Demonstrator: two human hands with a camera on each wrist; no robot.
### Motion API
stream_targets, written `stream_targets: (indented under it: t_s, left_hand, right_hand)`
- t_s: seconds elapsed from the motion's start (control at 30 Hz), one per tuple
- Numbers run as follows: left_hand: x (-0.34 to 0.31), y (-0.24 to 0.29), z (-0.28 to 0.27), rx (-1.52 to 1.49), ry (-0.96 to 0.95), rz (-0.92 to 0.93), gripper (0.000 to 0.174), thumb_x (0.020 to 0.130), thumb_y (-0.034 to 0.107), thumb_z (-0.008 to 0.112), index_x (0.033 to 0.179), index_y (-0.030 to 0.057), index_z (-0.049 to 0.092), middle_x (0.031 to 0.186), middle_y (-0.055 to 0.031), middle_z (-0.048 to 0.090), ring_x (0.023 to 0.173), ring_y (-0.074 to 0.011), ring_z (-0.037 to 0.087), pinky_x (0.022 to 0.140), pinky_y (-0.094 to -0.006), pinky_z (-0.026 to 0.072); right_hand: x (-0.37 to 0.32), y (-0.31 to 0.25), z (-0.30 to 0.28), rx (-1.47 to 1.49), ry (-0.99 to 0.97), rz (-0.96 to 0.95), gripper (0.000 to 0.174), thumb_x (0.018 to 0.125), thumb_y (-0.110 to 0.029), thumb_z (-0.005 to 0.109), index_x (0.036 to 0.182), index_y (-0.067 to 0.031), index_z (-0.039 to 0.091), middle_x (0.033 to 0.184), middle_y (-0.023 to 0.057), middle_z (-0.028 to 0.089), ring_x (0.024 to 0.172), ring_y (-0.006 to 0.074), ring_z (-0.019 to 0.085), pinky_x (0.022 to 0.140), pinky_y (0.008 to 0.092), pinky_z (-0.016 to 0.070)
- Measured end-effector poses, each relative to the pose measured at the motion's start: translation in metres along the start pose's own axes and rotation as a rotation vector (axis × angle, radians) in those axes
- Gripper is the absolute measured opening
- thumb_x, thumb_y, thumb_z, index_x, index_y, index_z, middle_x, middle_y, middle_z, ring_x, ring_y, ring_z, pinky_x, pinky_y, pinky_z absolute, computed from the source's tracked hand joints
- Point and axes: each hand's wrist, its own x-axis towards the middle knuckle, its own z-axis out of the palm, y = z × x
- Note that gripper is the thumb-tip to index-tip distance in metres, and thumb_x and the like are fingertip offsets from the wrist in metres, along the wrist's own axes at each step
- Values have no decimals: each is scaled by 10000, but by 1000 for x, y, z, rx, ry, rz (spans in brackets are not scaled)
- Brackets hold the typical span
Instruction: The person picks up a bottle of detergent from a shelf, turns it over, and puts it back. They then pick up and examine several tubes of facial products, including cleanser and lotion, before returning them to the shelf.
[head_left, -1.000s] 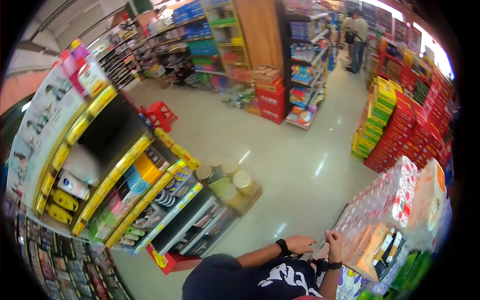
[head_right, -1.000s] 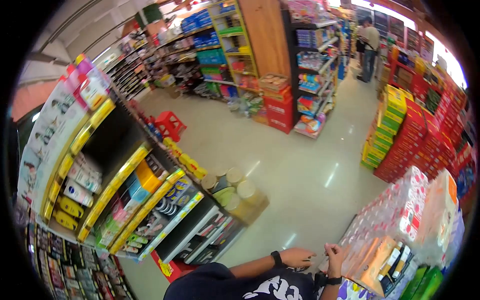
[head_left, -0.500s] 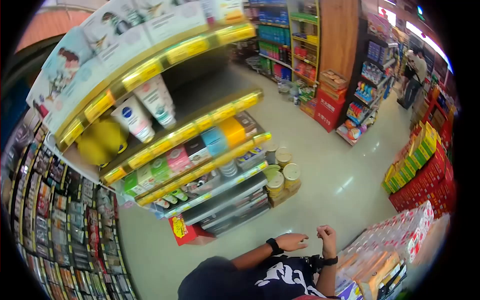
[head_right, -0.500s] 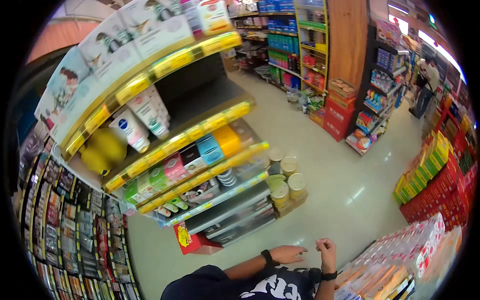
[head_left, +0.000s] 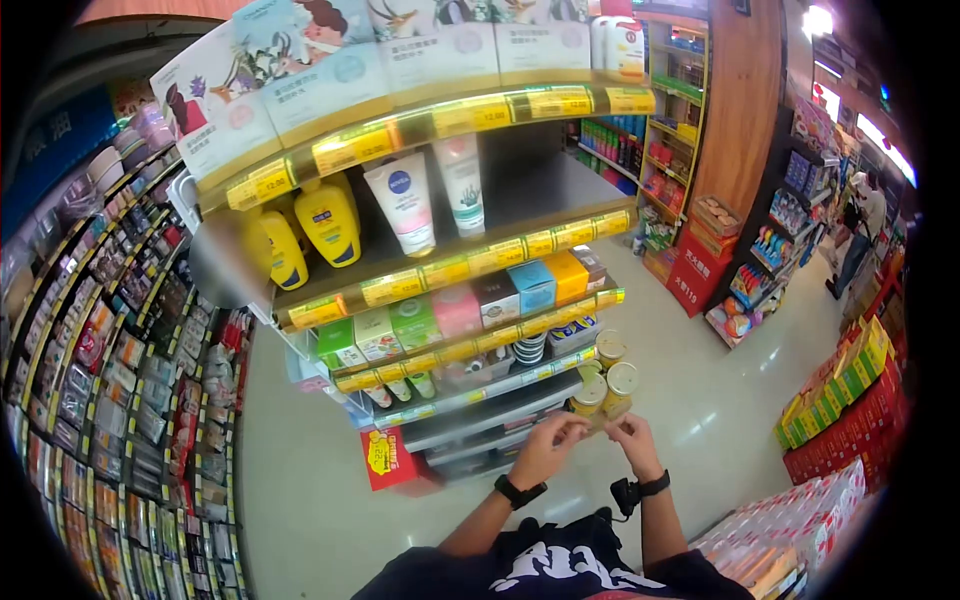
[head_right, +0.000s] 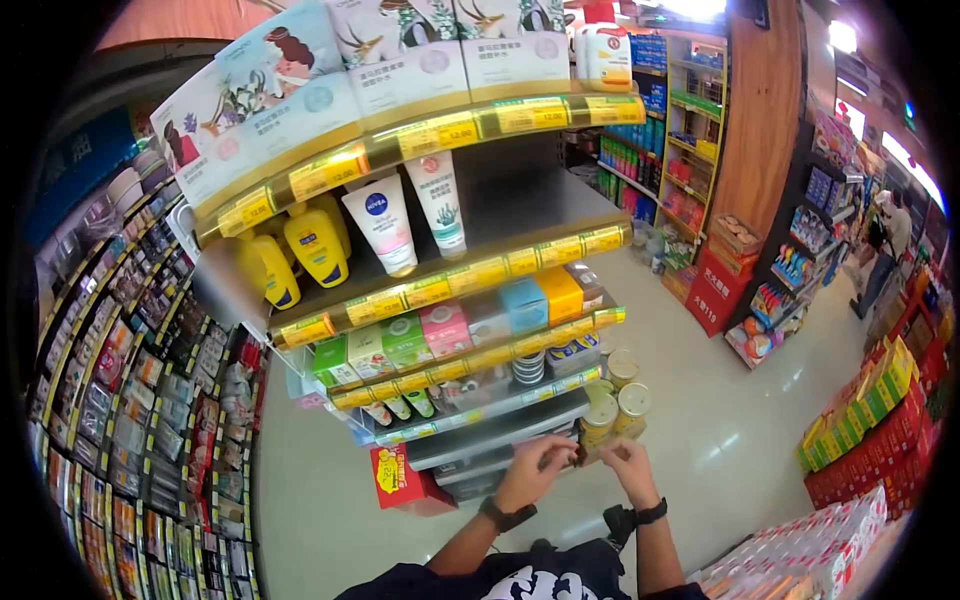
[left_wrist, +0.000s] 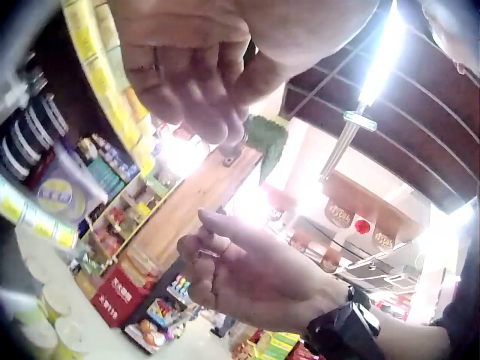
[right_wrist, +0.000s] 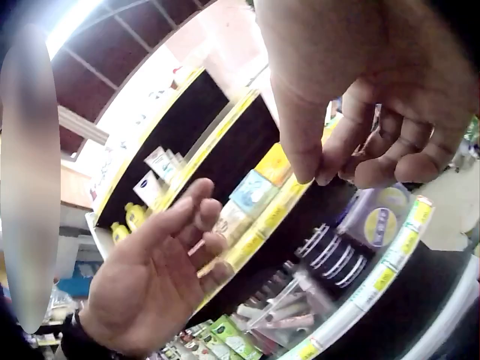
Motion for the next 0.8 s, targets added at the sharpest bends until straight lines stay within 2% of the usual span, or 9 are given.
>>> stream_targets:
  t_s: [0.07,0.1,0.2,0.33,0.43,0.53,0.63,0.73,0.8]
  left_hand:
    - [5,39,-22,0,157,64,170,990,80,596,1128,4,661,949,-98,711,854,-161,685,779,-294,531]
    - [9,55,-31,77,263,194,138,990,59,594,1096,-1,659,921,-97,703,772,-147,668,735,-274,525]
    - [24,73,-50,-370,426,212,116,999,59,585,1054,-12,659,896,-94,694,730,-134,638,687,-267,527]
    - [51,108,-85,-17,563,375,133,987,63,597,1080,-2,664,901,-74,692,708,-115,638,675,-254,508]
    - [74,133,-106,156,667,451,156,954,42,597,1089,-7,658,1029,-81,649,723,-114,618,673,-259,509]
    - [95,158,-123,240,693,460,334,923,38,631,1256,11,614,1263,-121,581,806,-123,613,717,-256,513]
    - [122,169,-136,303,747,540,460,914,45,640,1366,30,559,1382,-142,540,799,-127,601,723,-251,511]
    - [138,163,-149,391,735,496,538,936,53,642,1446,18,475,1497,-185,435,841,-151,635,720,-244,543]
    - [146,160,-152,378,709,458,592,911,50,666,1462,10,454,1516,-176,444,823,-156,620,679,-246,539]
  right_hand:
    - [16,-33,18,-59,-36,-48,149,904,-132,735,820,-44,649,727,-15,617,689,79,567,661,240,446]
    - [27,-44,24,-63,-67,-106,150,902,-132,740,829,-40,648,746,-9,621,696,82,567,666,240,447]
    - [60,-78,43,-89,-137,-329,157,895,-130,753,855,-27,642,810,12,631,723,92,569,680,241,451]
    - [80,-152,79,-110,-163,-644,160,884,-111,758,883,-13,631,903,39,629,791,106,581,710,250,462]
    - [92,-201,101,-131,-125,-731,154,884,-105,751,896,-9,631,935,47,634,837,115,596,757,264,479]
    - [113,-239,121,-248,-63,-860,204,872,-108,742,1013,-3,638,992,85,653,899,164,626,824,299,501]
    - [144,-262,148,-230,0,-1021,304,859,-115,746,1118,-8,627,1032,102,667,934,198,639,843,320,502]
    - [173,-276,170,-260,90,-1083,401,850,-140,761,1199,-17,607,1041,96,675,956,212,638,877,341,488]
    - [185,-276,179,-338,163,-1095,450,838,-151,770,1232,-19,597,1049,104,672,971,234,634,902,362,476]
